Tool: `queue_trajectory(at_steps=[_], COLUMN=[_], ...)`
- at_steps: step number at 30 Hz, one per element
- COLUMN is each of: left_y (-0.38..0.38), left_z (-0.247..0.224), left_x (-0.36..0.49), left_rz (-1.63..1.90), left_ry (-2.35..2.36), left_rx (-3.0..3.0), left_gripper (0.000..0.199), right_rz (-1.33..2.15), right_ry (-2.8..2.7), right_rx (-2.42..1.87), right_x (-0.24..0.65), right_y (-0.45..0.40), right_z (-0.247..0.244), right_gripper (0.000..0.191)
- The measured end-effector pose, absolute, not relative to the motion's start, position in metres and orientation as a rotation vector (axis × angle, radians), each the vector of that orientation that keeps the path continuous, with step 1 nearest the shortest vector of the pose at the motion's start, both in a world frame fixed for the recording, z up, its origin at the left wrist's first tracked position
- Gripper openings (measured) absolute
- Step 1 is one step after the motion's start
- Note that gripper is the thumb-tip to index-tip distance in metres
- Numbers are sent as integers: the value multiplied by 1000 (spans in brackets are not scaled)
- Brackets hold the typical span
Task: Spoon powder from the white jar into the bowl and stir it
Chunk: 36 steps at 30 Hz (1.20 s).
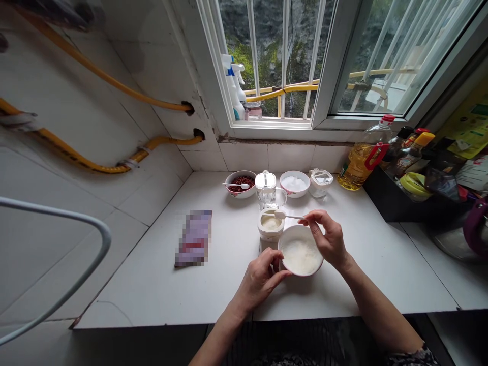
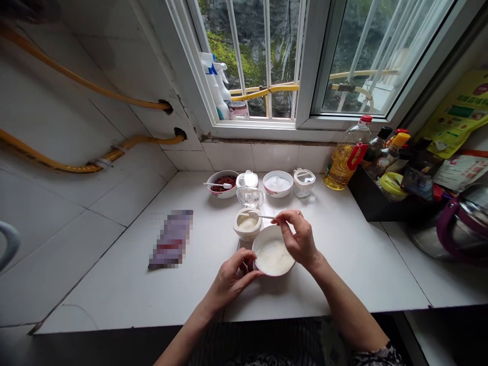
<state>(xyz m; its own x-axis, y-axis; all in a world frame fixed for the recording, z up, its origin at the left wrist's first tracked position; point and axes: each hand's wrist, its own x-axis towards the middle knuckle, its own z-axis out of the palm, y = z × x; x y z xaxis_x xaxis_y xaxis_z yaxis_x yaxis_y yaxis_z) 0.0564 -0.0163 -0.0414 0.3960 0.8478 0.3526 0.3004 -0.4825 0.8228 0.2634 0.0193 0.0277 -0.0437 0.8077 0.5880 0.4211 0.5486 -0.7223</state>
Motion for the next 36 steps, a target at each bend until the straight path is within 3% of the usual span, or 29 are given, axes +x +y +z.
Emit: queue_trajectory(at_steps=[4, 11, 15, 25, 36], left_y=[-16, -16, -17, -16, -16], left_z=[-41, -41, -40, -40, -42], left_x=[57, 57, 57, 57, 57], left_rz=[1036, 1042, 1036, 1047, 1063], left_ry=[976, 982, 996, 976, 970], left_rx=[1974, 1973, 1970, 1979, 2001], left_gripper=[26, 23, 24, 25, 25], right_rz=[730, 514, 640, 1149, 1342], right_ry=[-1571, -2058, -2138, -1525, -1215], right_rx=[-1110, -1174, -1161, -1210, -1182], right_x=[274, 268, 264, 273, 277], right_y=[20, 24, 21, 28, 36], right_z=[34, 32, 31, 34, 38], right_gripper=[8, 20, 22, 11, 6])
